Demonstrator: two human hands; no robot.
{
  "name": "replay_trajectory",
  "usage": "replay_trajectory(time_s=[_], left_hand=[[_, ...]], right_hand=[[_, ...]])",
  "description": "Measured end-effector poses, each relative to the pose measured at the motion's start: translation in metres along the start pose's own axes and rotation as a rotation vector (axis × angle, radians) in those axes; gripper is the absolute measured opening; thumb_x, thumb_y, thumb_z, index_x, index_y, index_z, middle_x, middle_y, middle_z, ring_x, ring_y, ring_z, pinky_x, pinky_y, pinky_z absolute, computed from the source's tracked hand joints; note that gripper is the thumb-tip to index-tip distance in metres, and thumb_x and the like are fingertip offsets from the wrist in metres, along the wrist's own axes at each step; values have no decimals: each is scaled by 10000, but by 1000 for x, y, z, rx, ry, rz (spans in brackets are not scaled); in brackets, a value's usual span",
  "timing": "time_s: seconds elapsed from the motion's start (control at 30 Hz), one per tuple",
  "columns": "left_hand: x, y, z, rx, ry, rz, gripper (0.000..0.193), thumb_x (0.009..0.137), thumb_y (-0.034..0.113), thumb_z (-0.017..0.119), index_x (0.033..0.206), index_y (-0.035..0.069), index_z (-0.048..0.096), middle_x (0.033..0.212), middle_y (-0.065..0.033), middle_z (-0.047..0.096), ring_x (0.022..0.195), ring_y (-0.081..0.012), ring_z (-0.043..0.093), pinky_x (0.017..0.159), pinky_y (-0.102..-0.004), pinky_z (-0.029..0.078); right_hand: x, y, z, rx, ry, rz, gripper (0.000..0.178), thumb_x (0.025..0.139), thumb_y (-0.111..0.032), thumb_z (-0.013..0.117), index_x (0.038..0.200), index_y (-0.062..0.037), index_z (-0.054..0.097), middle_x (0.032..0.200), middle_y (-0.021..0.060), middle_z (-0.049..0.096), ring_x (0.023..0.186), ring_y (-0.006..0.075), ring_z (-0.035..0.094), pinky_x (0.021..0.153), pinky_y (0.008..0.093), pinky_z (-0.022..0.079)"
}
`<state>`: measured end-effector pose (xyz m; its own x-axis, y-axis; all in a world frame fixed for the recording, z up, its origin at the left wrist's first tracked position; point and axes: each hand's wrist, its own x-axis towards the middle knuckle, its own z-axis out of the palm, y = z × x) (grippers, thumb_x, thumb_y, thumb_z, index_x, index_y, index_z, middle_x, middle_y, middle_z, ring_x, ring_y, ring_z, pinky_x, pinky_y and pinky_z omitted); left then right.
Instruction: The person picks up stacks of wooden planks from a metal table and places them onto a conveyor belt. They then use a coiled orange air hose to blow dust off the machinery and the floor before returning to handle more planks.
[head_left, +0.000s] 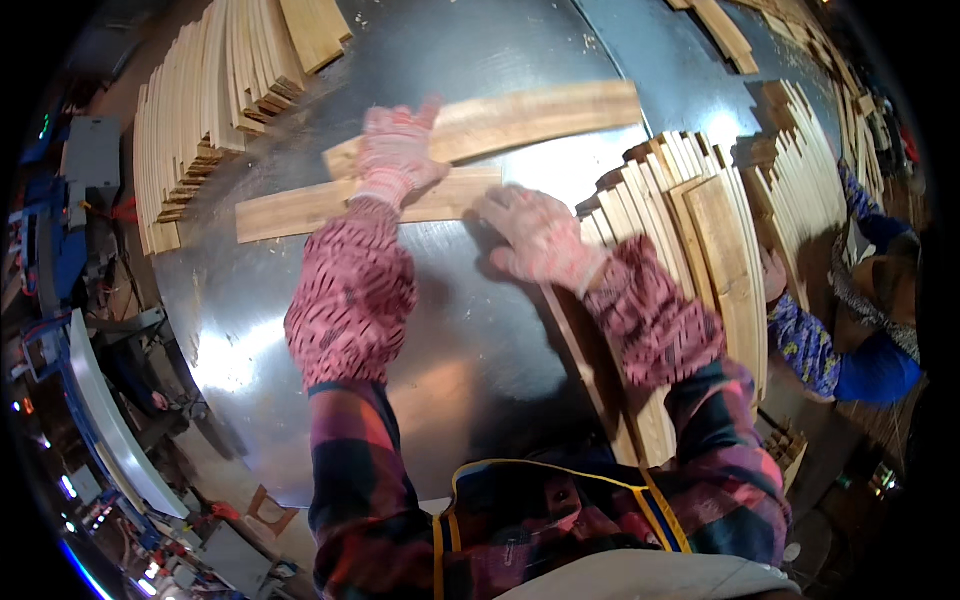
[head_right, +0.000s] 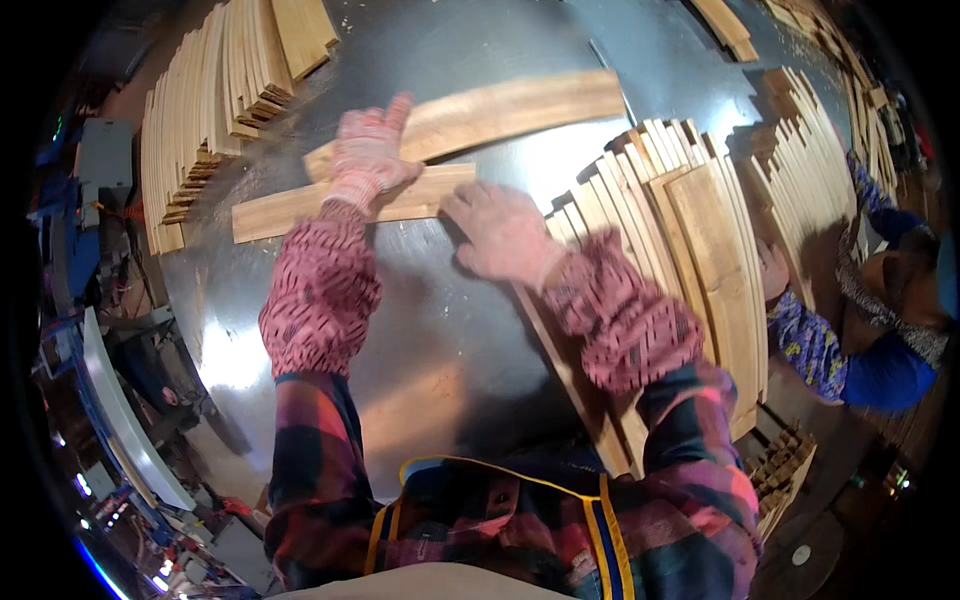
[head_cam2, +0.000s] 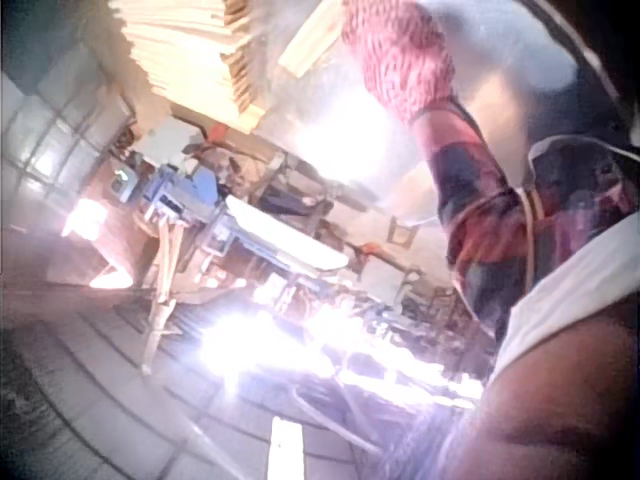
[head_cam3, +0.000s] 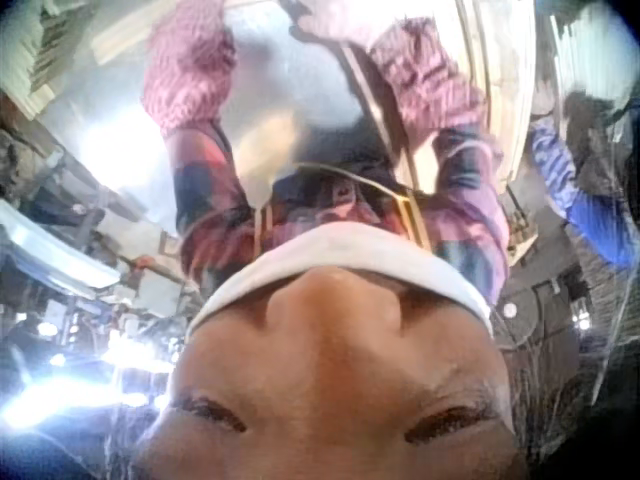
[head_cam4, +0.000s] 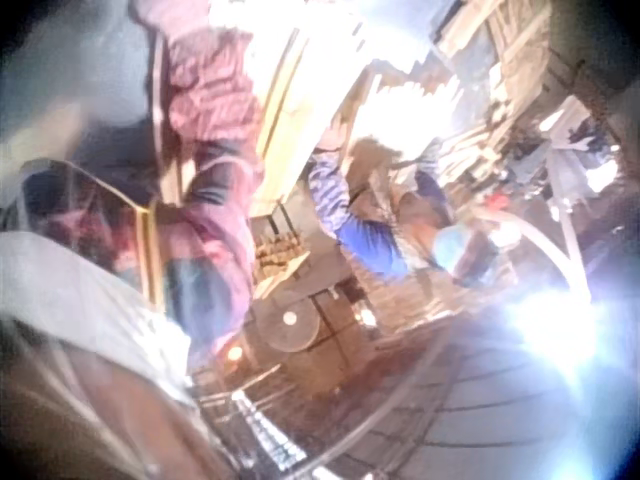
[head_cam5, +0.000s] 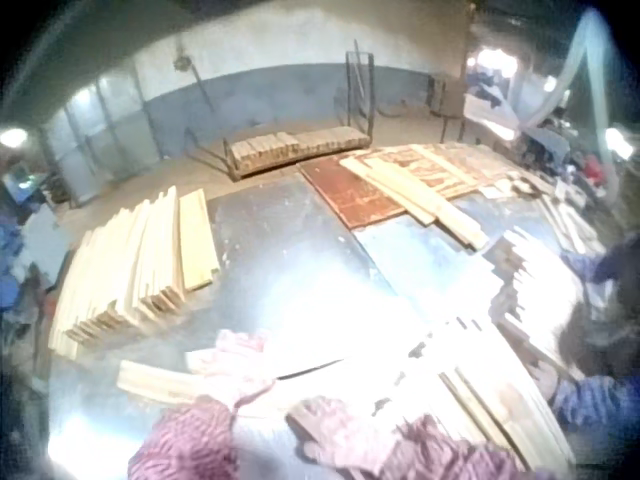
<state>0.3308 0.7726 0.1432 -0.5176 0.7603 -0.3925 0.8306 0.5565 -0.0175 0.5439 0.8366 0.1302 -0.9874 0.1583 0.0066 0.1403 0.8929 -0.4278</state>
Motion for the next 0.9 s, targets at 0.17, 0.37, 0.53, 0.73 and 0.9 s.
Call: replay_trajectory(time_s=[0.17,0.37,0.53,0.73,0.9], left_hand=[[-95,-45,5,-316,276,-341,940,665,436,774,1455,136,365,1196,-162,581,1107,-299,544,938,-385,451],[-274,-75,133,-2143,446,-221,695,763,381,739,1295,19,477,1089,-160,595,914,-285,603,862,-429,506],[-362,-11,158,-2729,523,-133,698,814,573,629,1240,36,498,1049,-175,597,879,-293,592,823,-441,497],[-391,49,187,-2772,238,-281,662,868,583,569,1222,29,485,955,-168,591,900,-306,599,849,-477,499],[-380,117,226,-2328,297,-710,574,858,316,669,1277,-21,465,1024,-209,610,901,-340,633,797,-457,547]], right_hand=[[61,17,47,-274,-178,96,859,721,-375,734,1463,-162,358,1433,149,411,1353,324,374,1111,454,283],[79,-13,34,-268,-299,153,784,687,-341,740,1396,-183,445,1158,140,586,1127,314,556,953,433,424],[30,-81,-50,425,-679,339,644,761,-396,713,1301,-86,549,1093,189,649,982,311,633,877,403,504],[-153,-76,56,1845,-612,807,651,784,-376,759,1248,15,523,965,185,660,819,308,668,680,422,580],[-257,-176,51,598,-612,328,848,913,-629,441,1460,9,331,1413,231,458,1316,332,439,1103,325,316]])
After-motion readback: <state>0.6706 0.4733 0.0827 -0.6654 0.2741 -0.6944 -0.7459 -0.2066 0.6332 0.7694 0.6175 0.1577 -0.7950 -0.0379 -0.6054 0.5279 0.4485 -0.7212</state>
